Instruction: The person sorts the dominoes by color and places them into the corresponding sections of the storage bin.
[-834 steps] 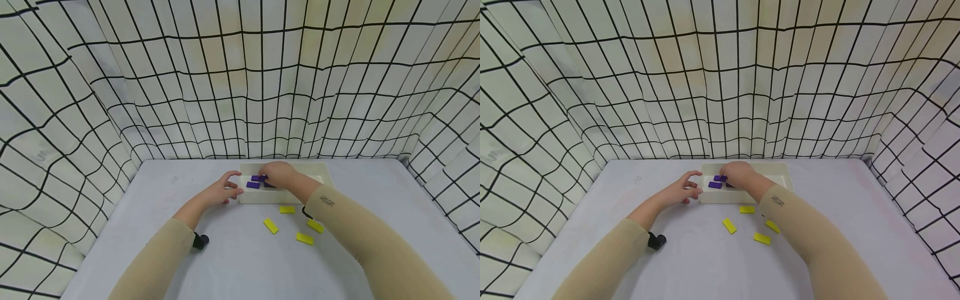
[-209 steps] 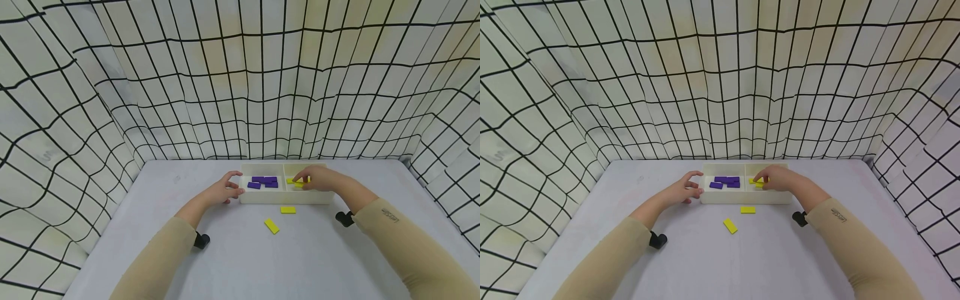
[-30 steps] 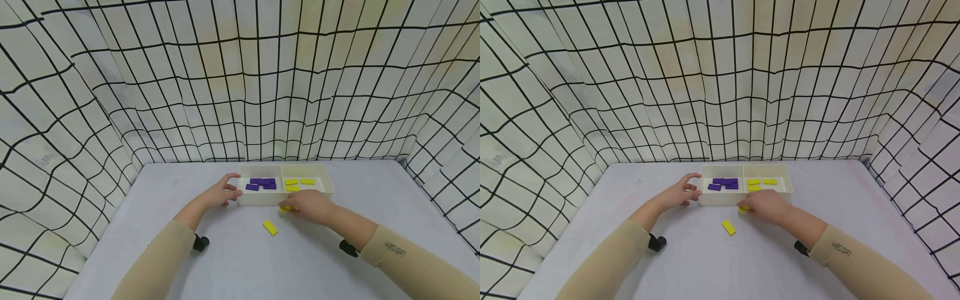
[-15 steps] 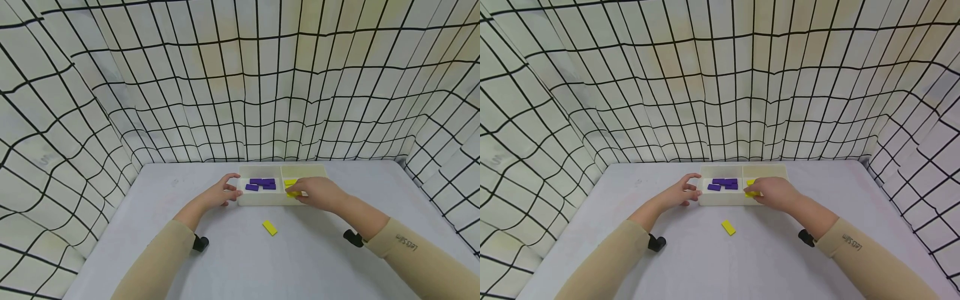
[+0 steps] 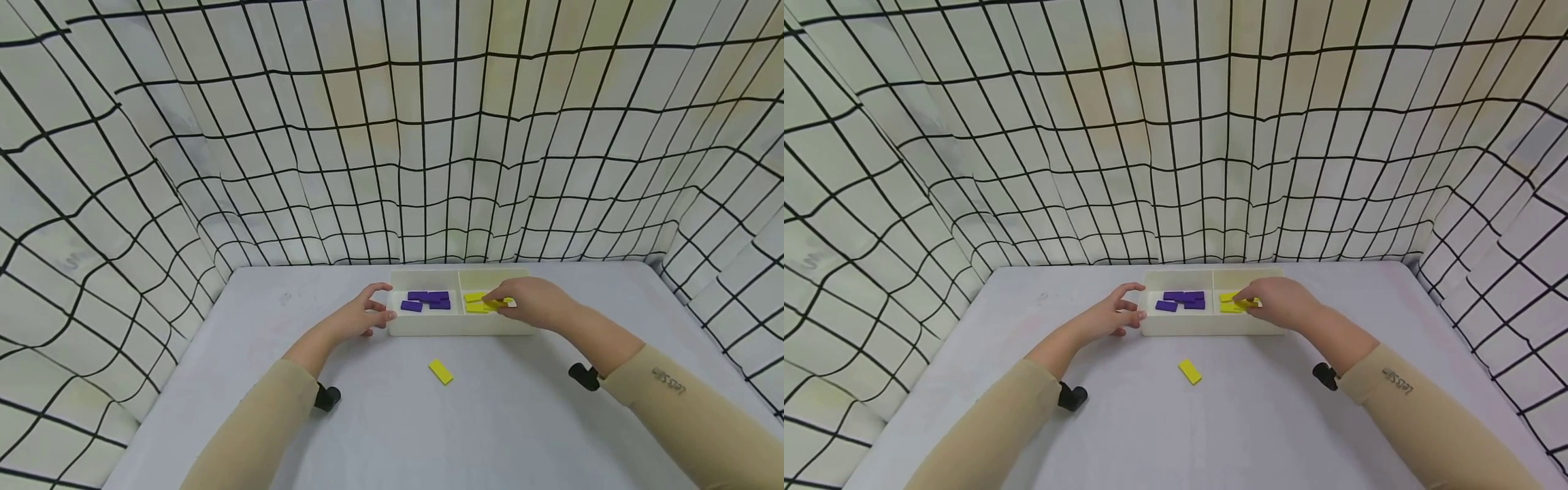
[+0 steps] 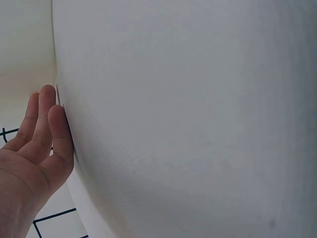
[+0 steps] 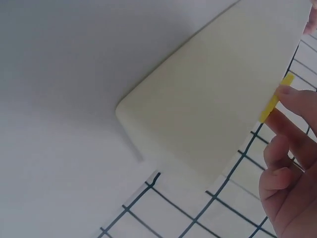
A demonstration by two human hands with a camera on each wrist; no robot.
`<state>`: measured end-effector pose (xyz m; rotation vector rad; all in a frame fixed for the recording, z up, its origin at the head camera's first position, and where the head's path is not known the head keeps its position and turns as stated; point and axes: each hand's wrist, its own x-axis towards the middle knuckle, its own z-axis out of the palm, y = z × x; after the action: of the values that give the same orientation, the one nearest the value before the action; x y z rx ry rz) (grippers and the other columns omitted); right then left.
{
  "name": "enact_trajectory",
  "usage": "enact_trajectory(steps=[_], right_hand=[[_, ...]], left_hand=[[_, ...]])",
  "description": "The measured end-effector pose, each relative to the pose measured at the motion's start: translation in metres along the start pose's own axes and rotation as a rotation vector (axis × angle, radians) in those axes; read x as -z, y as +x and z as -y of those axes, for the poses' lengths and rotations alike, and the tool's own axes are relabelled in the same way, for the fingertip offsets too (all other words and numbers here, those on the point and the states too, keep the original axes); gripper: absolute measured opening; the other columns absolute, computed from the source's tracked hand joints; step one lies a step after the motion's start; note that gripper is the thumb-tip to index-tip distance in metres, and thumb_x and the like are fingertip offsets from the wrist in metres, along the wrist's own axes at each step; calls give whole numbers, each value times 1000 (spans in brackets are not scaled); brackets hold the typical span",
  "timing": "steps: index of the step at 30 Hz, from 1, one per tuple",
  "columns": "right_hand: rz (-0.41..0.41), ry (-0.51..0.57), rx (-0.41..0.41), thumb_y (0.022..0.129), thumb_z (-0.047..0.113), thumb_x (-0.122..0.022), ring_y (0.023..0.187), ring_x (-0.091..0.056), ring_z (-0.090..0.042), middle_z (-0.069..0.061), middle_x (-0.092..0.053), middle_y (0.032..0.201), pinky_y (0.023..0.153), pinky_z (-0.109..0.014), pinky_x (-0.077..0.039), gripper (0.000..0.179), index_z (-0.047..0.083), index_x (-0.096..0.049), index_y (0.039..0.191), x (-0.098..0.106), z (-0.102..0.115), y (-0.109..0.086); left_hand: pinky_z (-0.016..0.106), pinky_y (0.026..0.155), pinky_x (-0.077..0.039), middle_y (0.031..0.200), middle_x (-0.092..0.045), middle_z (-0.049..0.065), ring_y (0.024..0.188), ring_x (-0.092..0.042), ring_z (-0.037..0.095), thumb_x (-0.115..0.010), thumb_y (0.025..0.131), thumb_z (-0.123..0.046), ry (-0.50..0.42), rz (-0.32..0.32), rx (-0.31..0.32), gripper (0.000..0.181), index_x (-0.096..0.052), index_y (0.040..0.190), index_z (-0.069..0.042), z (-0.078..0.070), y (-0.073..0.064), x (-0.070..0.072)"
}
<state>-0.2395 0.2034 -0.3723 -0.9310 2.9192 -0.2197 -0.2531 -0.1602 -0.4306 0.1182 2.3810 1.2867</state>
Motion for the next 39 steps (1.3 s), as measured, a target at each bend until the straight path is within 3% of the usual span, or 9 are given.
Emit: enact_trajectory(steps=[11,22,29,39], right_hand=[[69,31,-99,92,17,-70,115,-60,-31,-7,-68,123,97,-52,-46,30,20,-72,122,2,-20,7],[162,37,-120,91,18,-72,95,-58,-20,3,-68,101,88,-44,-49,28,18,-73,119,-10,-30,23],[188,-6,-115,92,17,-69,88,-56,-18,3,-66,96,81,-40,-50,27,16,-72,119,-16,-32,31],[241,-44,-151,91,16,-70,85,-55,-18,2,-65,92,80,-41,-49,23,14,-74,113,-21,-35,42]], left_hand=[[36,82,-52,131,-56,8,100,-65,18,-70,92,-40,1,-3,0,65,-32,145,-43,0,0,0],[36,81,-52,130,-56,8,100,-65,17,-70,92,-40,1,-3,2,65,-32,145,-43,1,1,-1],[35,80,-51,130,-56,8,100,-65,17,-72,91,-42,-10,2,-2,67,-33,145,-43,2,1,-1],[35,81,-51,130,-55,8,100,-65,17,-70,93,-39,-6,-2,0,65,-32,145,-43,1,1,-1]])
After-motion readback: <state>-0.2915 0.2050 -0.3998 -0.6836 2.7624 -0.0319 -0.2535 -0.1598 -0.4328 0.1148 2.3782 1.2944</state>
